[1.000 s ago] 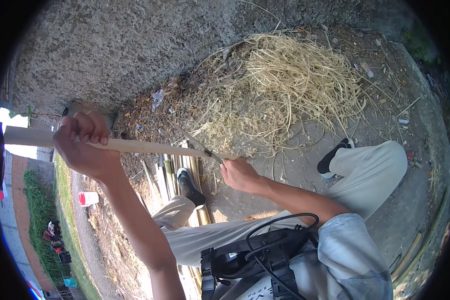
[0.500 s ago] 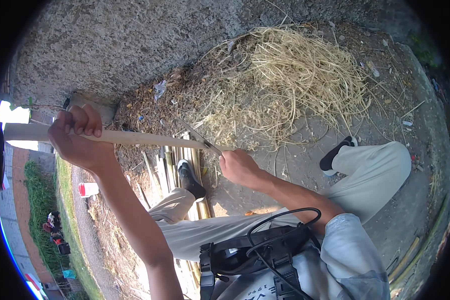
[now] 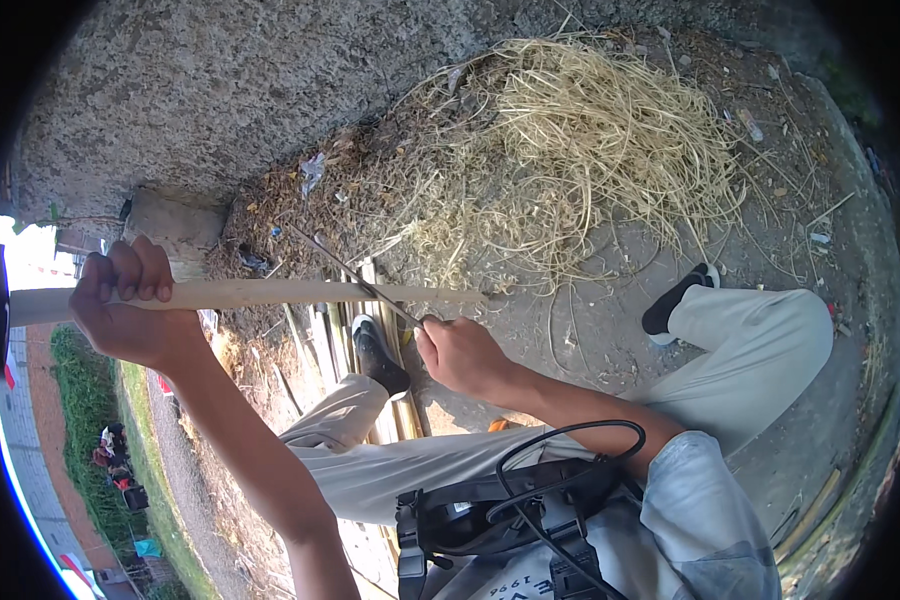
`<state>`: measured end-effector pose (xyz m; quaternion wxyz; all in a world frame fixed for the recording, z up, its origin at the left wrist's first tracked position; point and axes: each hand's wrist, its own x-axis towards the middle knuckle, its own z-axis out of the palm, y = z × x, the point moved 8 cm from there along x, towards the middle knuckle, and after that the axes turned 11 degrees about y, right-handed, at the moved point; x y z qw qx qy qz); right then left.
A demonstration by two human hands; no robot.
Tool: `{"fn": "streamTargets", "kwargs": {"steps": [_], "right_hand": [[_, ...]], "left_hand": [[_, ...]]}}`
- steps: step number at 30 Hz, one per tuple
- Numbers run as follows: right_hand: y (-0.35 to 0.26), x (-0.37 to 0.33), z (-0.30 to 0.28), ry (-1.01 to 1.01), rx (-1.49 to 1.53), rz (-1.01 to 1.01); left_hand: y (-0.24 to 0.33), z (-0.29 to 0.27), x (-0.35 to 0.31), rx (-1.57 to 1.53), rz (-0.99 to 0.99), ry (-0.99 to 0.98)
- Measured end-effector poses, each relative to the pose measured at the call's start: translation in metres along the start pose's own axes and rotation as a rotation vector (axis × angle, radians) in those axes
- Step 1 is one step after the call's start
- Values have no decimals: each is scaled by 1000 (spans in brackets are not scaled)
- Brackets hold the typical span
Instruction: The person shaves a piece of bamboo by hand using a blade, removing thin strips from the surface and then picking up a different piece of bamboo from the ground to continue.
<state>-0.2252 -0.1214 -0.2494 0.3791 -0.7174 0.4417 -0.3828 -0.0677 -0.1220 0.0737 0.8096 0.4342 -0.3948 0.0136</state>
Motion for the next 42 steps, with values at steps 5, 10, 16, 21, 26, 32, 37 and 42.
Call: {"fn": "streamTargets", "kwargs": {"steps": [5,10,16,21,26,32,37,42], "right_hand": [[117,-29,30,-73,-195,233],[51,-15,26,-36,-115,61],[121,-39,49,-76,-185,250],[110,-34,53,-82,-172,159],[29,-21,36,32,42,-69],[201,-70,73,-206,-326,411],[117,-24,67,-21,-109,285],[93,-22,66,-130,-26,212]], "left_hand": [[-13,1,0,-286,-198,-163],[-18,-17,9,-205,-178,-89],[-10,-26,9,-269,-203,-106],[-17,-44,12,-228,-181,-78],[-17,-49,15,-274,-205,-107],[-19,-64,24,-223,-152,-84],[-16,-62,14,-197,-154,-31],[-16,-91,22,-263,-214,-130]]}}
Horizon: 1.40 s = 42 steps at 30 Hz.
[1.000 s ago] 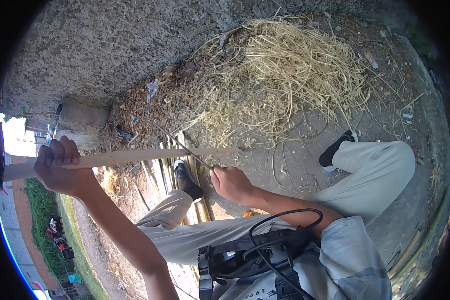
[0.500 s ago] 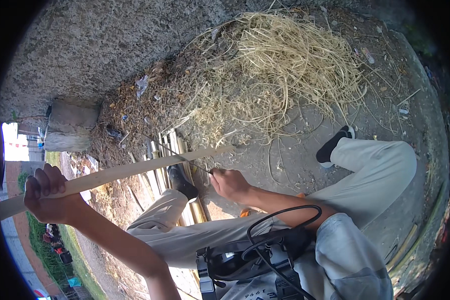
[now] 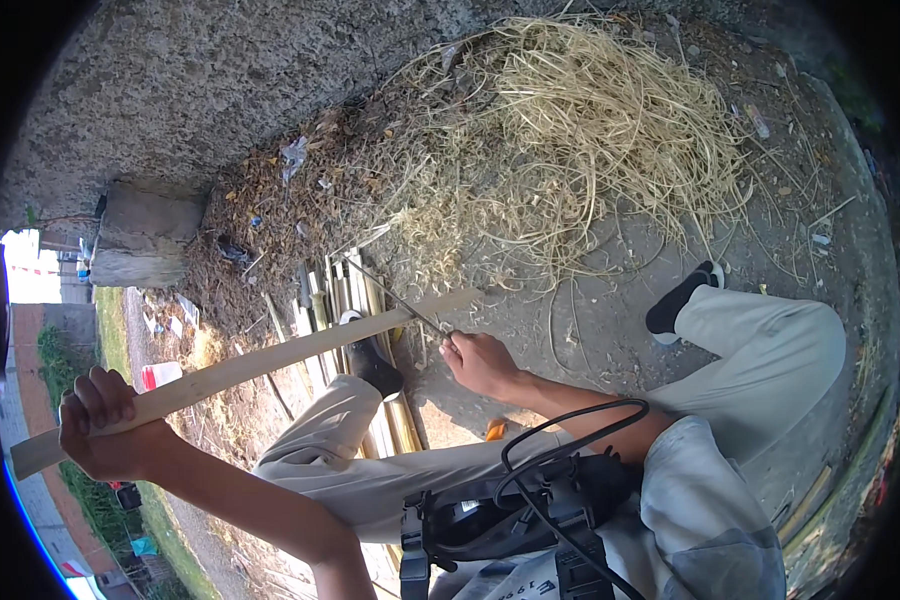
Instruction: The person shaves a piece of bamboo by hand using a blade, removing thin strips from the surface and then picking up a different piece of bamboo from the ground to continue.
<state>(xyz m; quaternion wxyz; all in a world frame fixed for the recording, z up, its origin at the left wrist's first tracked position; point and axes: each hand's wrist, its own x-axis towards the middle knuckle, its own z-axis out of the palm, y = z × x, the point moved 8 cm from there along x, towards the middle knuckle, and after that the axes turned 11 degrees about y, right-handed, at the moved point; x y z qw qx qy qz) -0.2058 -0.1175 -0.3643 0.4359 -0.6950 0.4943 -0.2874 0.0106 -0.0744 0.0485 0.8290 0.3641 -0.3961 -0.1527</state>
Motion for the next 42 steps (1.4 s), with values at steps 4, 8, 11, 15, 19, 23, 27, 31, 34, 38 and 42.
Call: {"fn": "streamTargets", "kwargs": {"steps": [4,8,11,15,19,23,27,31,34,38,42], "right_hand": [[47,-5,10,-30,-90,125],[90,-2,6,-217,-199,520],[124,-8,22,-86,386,815],[134,-14,44,-128,682,937],[110,-19,59,-229,890,1014],[65,-16,60,-343,953,956],[83,-9,43,-252,630,811],[49,7,17,-91,-106,272],[11,7,10,-2,-130,36],[-26,3,-6,86,109,-131],[44,-11,18,-69,0,173]], "left_hand": [[5,-39,8,53,26,99],[4,-66,9,65,39,193],[4,-66,9,72,31,177],[6,-61,7,74,40,194],[6,-62,7,92,43,198],[7,-63,7,102,59,190],[0,-62,3,72,38,176],[18,-44,-4,89,91,151],[10,-29,-8,86,91,151],[8,-17,-10,50,84,144],[8,-8,-13,13,44,49]]}}
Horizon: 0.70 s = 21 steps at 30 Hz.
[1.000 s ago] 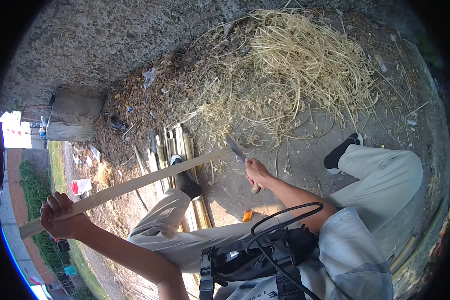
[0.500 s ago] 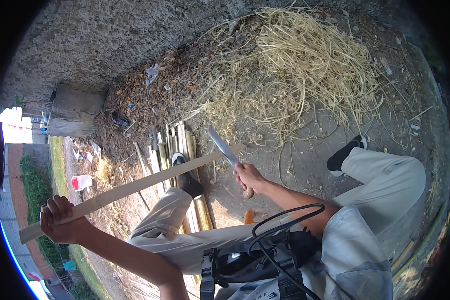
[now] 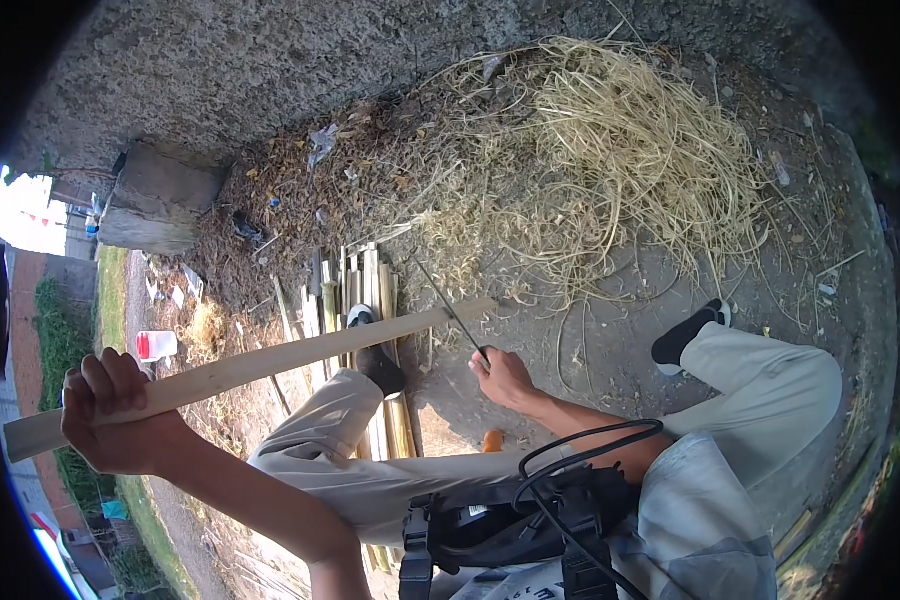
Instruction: The person shaves a piece of bamboo by hand using a blade, removing thin strips from the surface and then picking up a different piece of bamboo from the ground to continue.
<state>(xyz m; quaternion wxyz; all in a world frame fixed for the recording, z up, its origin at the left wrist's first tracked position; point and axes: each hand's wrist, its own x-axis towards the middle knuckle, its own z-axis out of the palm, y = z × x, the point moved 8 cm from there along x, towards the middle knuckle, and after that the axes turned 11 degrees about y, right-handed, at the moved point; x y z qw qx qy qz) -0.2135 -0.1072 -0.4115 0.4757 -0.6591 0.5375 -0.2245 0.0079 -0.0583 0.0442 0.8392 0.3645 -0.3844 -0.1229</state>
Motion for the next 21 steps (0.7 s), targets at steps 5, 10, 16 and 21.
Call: {"fn": "streamTargets", "kwargs": {"steps": [5,10,16,21], "right_hand": [[-18,5,-10,18,46,105],[55,7,23,26,64,298],[6,15,6,104,-23,82],[48,23,6,23,-76,267]], "left_hand": [[1,10,-4,27,36,55],[-1,21,-6,-27,13,-3],[3,36,-17,-5,25,-33],[2,47,-22,-28,9,-109]]}}
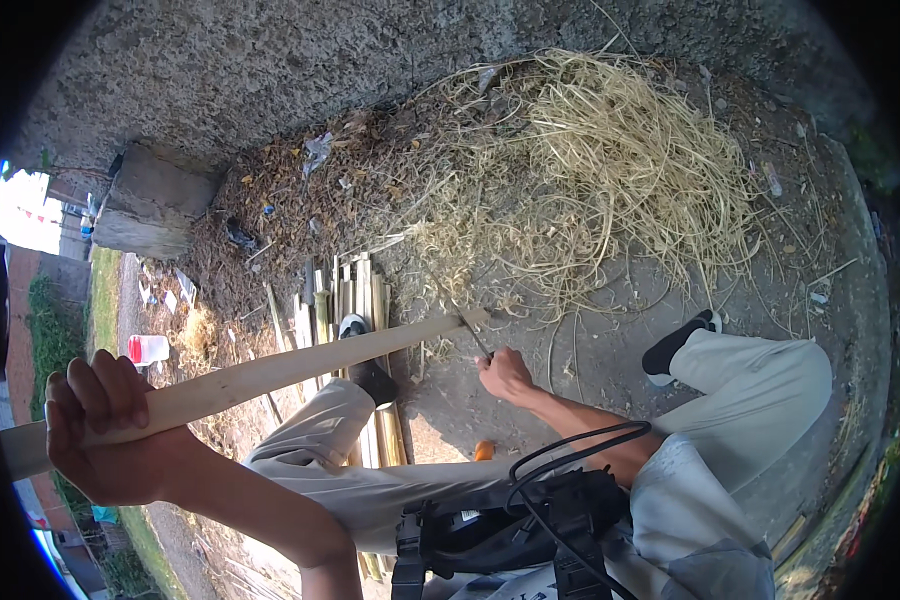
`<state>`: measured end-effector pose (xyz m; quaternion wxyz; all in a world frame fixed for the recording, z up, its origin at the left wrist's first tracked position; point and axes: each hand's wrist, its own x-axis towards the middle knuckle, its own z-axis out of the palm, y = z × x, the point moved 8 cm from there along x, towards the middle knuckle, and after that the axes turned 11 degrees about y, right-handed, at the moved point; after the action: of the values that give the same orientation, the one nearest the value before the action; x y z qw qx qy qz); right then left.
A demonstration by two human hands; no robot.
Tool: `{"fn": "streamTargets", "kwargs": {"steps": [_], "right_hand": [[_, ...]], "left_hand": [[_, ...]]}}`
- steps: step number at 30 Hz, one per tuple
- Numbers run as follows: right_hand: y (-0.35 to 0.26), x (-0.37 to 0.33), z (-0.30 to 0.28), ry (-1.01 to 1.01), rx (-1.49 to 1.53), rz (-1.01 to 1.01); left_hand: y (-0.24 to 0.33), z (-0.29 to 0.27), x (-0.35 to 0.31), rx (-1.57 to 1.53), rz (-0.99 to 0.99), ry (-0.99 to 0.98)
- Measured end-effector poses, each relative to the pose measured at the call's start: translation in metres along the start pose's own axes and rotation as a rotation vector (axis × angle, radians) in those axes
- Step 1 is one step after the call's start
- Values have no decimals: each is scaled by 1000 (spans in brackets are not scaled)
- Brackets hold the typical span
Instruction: The person shaves a piece of bamboo by hand using a blade, removing thin strips from the surface and then picking up a different piece of bamboo from the ground to continue.
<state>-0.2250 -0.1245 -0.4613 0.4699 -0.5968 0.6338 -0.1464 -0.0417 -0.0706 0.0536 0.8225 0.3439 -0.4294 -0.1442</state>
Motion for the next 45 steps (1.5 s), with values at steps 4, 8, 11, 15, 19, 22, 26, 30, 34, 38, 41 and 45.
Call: {"fn": "streamTargets", "kwargs": {"steps": [4,8,11,15,19,22,26,30,34,38,41,45], "right_hand": [[-41,-13,-1,114,156,-162],[-6,4,-1,-72,114,205],[-31,-11,4,127,237,-255],[19,-3,8,-160,49,374],[-29,-13,-4,-67,-13,-94],[-149,-71,-48,-16,222,-367],[-161,-71,-58,-13,258,-441],[-16,-27,-20,-10,-158,0],[-72,-46,-33,-86,36,-75],[-141,-72,-51,-23,258,-375],[-71,-52,-19,-51,144,-181],[11,-28,-7,-173,16,252]], "left_hand": [[-2,13,-2,-10,-6,-18],[-11,7,7,-25,-57,-82],[-6,20,-3,-7,-29,-15],[-1,8,-1,-9,13,17],[-5,-14,7,-5,24,44],[-1,-20,3,26,27,102],[5,-5,-3,-121,-27,-190],[1,7,-12,-197,-82,-314],[-1,0,-5,-131,-75,-146],[-2,1,-1,-49,-12,-42],[1,-4,-1,-39,7,33],[-3,-19,9,-4,7,75]]}}
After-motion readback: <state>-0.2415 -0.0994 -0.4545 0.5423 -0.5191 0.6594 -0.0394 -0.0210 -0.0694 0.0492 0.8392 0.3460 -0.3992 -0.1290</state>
